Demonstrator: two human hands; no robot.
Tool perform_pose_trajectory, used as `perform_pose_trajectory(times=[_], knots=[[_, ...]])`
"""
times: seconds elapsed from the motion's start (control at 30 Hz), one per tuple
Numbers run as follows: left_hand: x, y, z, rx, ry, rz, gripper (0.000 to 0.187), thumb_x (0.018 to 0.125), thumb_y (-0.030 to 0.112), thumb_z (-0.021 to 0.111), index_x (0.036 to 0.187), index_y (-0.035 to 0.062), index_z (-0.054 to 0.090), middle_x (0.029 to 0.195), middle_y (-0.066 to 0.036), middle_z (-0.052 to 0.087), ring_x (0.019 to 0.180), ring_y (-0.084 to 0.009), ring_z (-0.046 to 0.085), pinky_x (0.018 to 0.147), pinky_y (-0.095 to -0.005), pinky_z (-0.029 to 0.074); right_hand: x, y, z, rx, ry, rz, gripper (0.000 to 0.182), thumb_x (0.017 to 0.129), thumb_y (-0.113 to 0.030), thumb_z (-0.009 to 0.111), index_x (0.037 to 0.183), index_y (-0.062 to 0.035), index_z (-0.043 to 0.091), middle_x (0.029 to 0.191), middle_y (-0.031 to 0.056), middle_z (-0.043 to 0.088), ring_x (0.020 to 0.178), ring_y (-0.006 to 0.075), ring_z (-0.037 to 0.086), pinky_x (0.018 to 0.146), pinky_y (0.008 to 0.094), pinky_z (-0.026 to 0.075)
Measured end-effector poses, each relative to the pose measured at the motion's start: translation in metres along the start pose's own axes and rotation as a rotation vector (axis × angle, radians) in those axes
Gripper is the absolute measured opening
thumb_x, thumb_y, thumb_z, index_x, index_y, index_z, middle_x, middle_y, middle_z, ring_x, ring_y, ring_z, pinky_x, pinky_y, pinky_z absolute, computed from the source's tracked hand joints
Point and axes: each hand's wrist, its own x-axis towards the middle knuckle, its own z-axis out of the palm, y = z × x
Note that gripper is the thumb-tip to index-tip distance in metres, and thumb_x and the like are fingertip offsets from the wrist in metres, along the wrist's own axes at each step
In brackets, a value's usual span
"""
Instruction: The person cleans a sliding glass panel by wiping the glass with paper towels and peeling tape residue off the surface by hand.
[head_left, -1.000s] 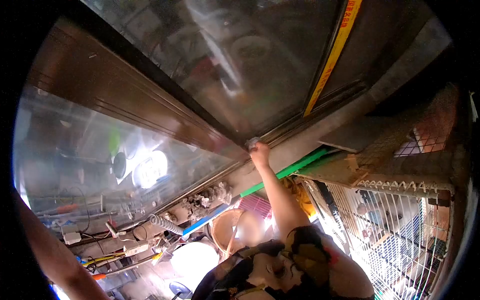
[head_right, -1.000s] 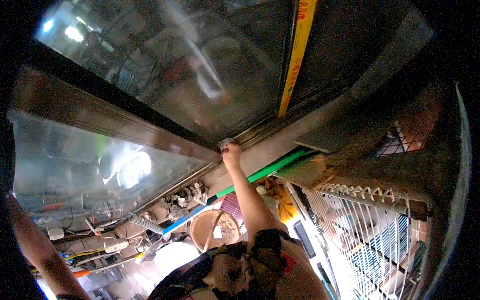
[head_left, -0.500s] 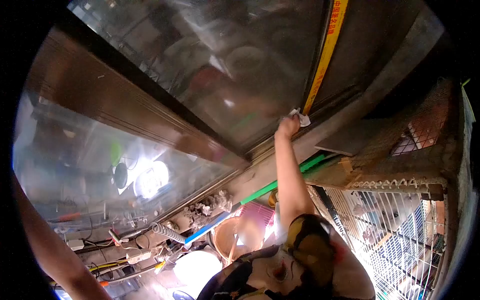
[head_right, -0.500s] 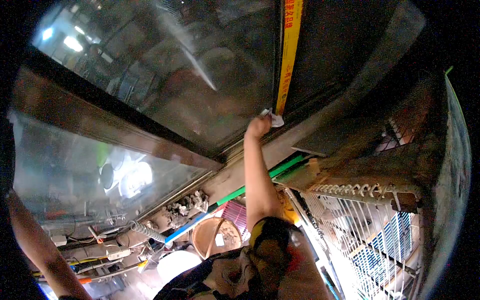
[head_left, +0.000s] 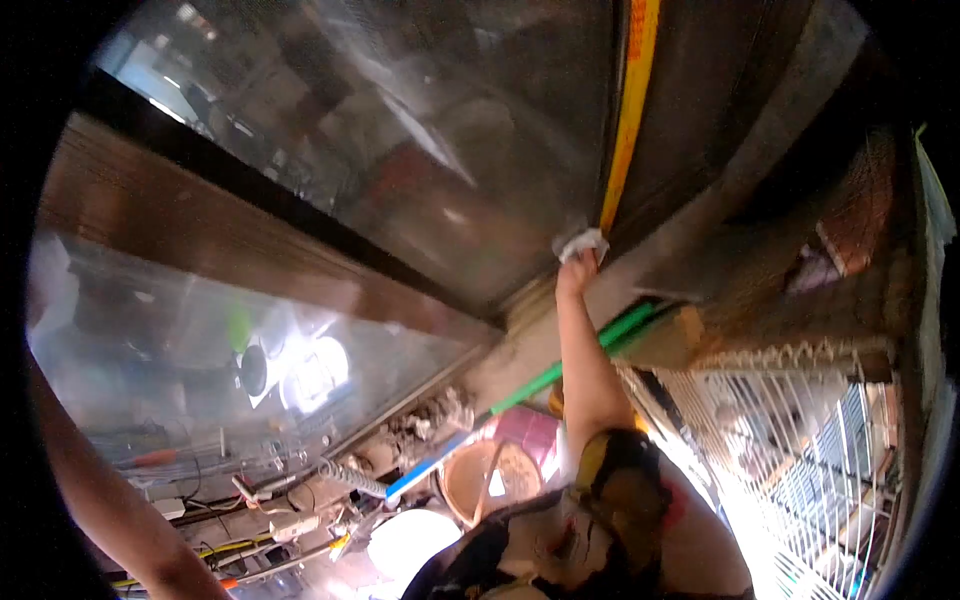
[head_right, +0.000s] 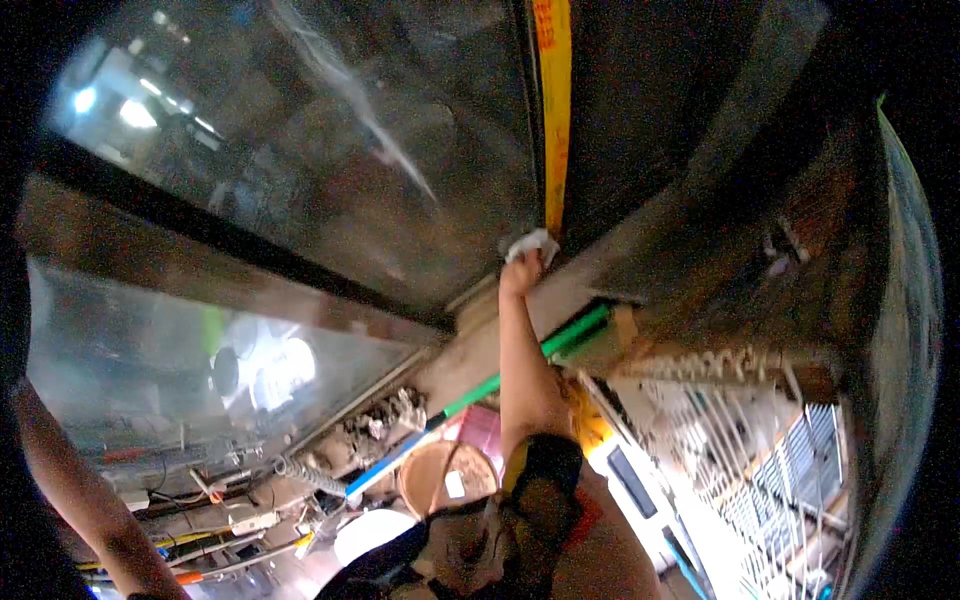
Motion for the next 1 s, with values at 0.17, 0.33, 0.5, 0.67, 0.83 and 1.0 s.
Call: perform_pose_trajectory(times=[0.17,0.33,0.5,0.67,0.83,1.0], knots=[[0.006,0.028,-0.026,-0.057,-0.171,-0.177,0.056,0.091,0.054,0.047,0.092,0.0016,0.066,0.087,-0.014,0.060,0.093,-0.0330,0.059,0.070,-0.0564,0.051,-0.097,-0.147,0.103,-0.675,-0.013,-0.395,0.047,0.090,0.003,0.042,0.137,0.0084,0.042,0.144,0.0233,0.041,0.134,0.0357,0.038,0.110,0.0383,0.031],[0.006,0.015,-0.004,-0.076,-0.031,-0.098,0.059,0.094,0.057,0.041,0.090,0.0030,0.066,0.083,-0.013,0.061,0.095,-0.0340,0.058,0.081,-0.0565,0.050,-0.175,-0.248,0.198,-0.441,-0.304,-1.128,0.041,0.088,0.011,0.039,0.127,0.0094,0.050,0.129,0.0226,0.053,0.121,0.0331,0.051,0.102,0.0349,0.039],[-0.007,0.017,0.000,-0.072,-0.169,-0.310,0.057,0.091,0.059,0.038,0.104,0.0106,0.064,0.100,-0.016,0.064,0.111,-0.0340,0.056,0.094,-0.0585,0.043,-0.185,-0.277,0.241,-0.184,-0.385,-1.342,0.038,0.081,0.014,0.047,0.108,-0.0011,0.068,0.110,0.0143,0.060,0.104,0.0268,0.059,0.087,0.0300,0.047],[-0.050,0.033,-0.019,-0.083,-0.452,-0.625,0.052,0.089,0.016,0.051,0.140,0.0190,0.042,0.136,-0.014,0.051,0.124,-0.0312,0.051,0.104,-0.0401,0.042,-0.111,-0.179,0.142,-0.294,-0.092,-0.870,0.022,0.088,0.009,0.052,0.107,-0.0001,0.060,0.113,0.0115,0.056,0.108,0.0234,0.056,0.090,0.0323,0.048],[-0.023,0.038,-0.027,0.000,-0.273,-0.366,0.054,0.079,0.009,0.060,0.133,0.0106,0.053,0.140,-0.013,0.051,0.127,-0.0322,0.049,0.106,-0.0385,0.040,-0.037,-0.092,0.080,0.074,-0.136,-0.477,0.016,0.089,-0.003,0.058,0.105,-0.0046,0.058,0.102,0.0038,0.060,0.093,0.0170,0.058,0.083,0.0305,0.047],[-0.001,0.037,-0.034,0.023,-0.327,-0.278,0.042,0.073,0.013,0.063,0.114,0.0026,0.060,0.132,-0.012,0.055,0.127,-0.0333,0.047,0.106,-0.0412,0.037,-0.117,-0.254,0.203,-0.026,-0.239,-0.881,0.018,0.087,-0.006,0.062,0.104,-0.0027,0.059,0.102,0.0056,0.061,0.093,0.0165,0.058,0.084,0.0301,0.047]])
